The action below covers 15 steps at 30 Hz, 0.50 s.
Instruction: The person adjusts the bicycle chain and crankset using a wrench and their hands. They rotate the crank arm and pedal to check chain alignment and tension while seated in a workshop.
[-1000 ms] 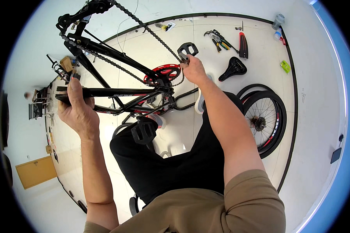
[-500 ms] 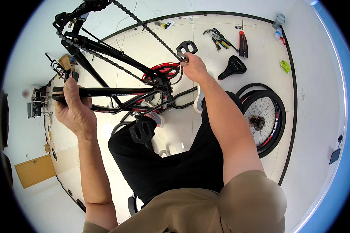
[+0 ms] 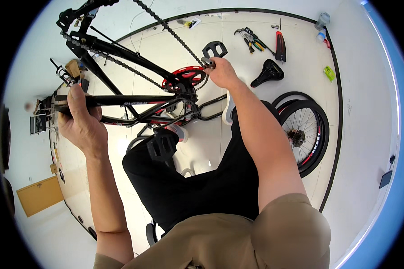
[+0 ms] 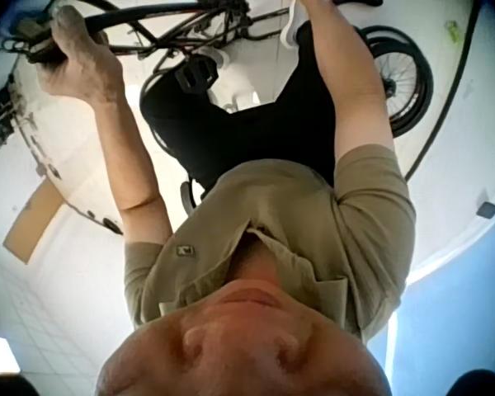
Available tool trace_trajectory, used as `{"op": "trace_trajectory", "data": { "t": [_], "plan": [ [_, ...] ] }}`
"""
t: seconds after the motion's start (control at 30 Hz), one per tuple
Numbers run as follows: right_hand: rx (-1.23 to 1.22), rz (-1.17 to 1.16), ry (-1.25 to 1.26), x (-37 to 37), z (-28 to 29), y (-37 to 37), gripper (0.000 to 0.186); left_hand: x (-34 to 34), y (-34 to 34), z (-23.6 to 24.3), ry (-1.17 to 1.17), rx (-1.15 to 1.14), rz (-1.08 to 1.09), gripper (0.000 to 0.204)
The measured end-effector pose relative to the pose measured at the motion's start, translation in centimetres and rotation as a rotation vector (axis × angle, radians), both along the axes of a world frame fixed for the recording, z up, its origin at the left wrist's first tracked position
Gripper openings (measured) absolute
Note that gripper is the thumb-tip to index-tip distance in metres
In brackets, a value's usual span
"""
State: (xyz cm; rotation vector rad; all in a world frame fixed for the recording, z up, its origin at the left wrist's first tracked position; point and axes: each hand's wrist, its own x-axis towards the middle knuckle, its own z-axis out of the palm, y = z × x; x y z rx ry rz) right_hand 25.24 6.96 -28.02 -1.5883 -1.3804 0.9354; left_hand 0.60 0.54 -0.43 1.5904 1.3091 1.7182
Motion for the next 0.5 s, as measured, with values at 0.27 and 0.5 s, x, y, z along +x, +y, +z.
{"op": "trace_trajectory", "data": {
  "t": [0.27,0.5],
  "plan": [
    [-0.088,0.007,-0.075,0.4,-0.3,0.1,0.024,0.3,0.0,0.2,-0.038,0.004,-0.033,0.019],
    [-0.132,-0.025,-0.150,0.2,-0.8,0.3,0.024,0.2,0.0,0.2,-0.009,0.005,-0.042,0.021]
  ]
}}
